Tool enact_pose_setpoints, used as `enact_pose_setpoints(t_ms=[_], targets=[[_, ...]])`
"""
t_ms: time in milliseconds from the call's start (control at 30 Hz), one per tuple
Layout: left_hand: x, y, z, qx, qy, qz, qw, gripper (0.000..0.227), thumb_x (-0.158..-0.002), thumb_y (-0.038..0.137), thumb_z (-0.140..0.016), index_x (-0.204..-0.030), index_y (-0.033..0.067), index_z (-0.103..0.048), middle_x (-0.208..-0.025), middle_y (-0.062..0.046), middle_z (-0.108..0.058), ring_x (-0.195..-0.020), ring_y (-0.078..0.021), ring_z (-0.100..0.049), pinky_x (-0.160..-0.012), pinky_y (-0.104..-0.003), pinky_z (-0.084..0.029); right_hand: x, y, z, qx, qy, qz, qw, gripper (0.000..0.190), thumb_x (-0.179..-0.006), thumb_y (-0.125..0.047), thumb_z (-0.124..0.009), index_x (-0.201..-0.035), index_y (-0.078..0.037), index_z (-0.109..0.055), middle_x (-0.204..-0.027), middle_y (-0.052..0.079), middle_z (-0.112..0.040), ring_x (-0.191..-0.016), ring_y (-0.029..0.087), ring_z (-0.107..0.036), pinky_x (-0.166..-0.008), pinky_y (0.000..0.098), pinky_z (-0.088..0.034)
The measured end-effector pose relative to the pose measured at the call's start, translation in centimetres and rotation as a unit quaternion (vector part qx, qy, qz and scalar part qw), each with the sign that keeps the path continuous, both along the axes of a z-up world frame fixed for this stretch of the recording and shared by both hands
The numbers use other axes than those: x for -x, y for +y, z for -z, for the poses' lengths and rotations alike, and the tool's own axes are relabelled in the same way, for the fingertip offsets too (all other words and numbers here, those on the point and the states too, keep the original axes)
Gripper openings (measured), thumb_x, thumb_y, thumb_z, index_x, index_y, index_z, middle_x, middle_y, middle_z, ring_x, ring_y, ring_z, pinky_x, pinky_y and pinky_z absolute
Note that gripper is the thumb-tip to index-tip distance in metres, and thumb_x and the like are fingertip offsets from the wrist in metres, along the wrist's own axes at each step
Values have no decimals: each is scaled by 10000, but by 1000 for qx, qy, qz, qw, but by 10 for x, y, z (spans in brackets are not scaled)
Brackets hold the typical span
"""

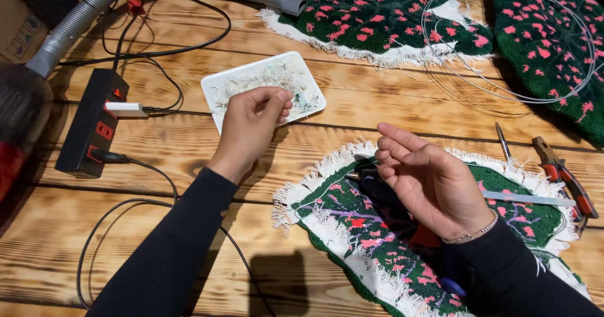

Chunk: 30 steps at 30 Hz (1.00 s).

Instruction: Applying hot glue to the edge of a floral rug and attaching a white fringe.

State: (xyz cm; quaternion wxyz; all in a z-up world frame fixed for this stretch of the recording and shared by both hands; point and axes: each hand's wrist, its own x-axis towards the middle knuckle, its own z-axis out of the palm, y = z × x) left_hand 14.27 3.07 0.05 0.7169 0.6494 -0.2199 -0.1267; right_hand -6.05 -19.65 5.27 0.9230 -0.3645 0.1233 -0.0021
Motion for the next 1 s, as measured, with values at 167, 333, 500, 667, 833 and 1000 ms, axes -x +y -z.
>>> enact_pose_setpoints(t_ms=[167, 333, 500, 667, 833, 1000], targets=[[-29, 11, -12, -164, -97, -71, 979, 214, -989, 178, -649, -1053, 26, -785, -852, -29, -760, -733, -69, -668, -692, -234, -533, -45, 0, -6, 167, 23, -44, 985, 480, -919, -48, -486, -1384, 39, -572, -1119, 93, -664, -982, 145, -617, -864, 296, -472], [-40, 15, -17, -195, -176, -99, 960, 116, -836, 127, -791, -917, 47, -810, -836, 12, -764, -690, -60, -640, -635, -250, -519, -98, 2, -6, 270, 6, -76, 960, 387, -981, -82, -554, -1356, 2, -601, -1108, 42, -692, -963, 90, -633, -820, 241, -473], [-49, 17, -7, -183, -138, -101, 968, 229, -752, 82, -863, -939, 26, -742, -797, 56, -592, -619, -33, -463, -555, -220, -421, -132, -3, 10, 303, -4, -90, 949, 351, -958, -60, -609, -1306, -14, -623, -1125, 23, -714, -946, 71, -626, -720, 219, -458], [-48, 17, -11, -27, 83, -5, 996, 255, -851, 41, -697, -1103, 7, -713, -823, 46, -590, -594, -16, -482, -510, -190, -408, -159, 12, 21, 419, -41, -88, 903, 311, -949, -120, -674, -1243, -23, -687, -1082, 6, -725, -919, 49, -645, -743, 223, -505], [-51, 19, -3, 137, 231, 85, 960, 285, -970, 67, -566, -1201, -66, -666, -793, 20, -500, -612, -35, -422, -489, -199, -338, -184, 34, 29, 447, -66, -82, 888, 322, -931, -173, -727, -1225, -41, -720, -1031, -14, -739, -842, 32, -630, -708, 219, -505], [-37, 16, -21, 153, 261, 90, 949, 398, -936, 98, -458, -1226, -77, -667, -948, -9, -557, -659, -57, -423, -503, -211, -332, -198, 45, 31, 463, -103, -74, 877, 220, -938, -208, -760, -1061, -31, -803, -873, -23, -746, -754, 26, -610, -666, 213, -510]])
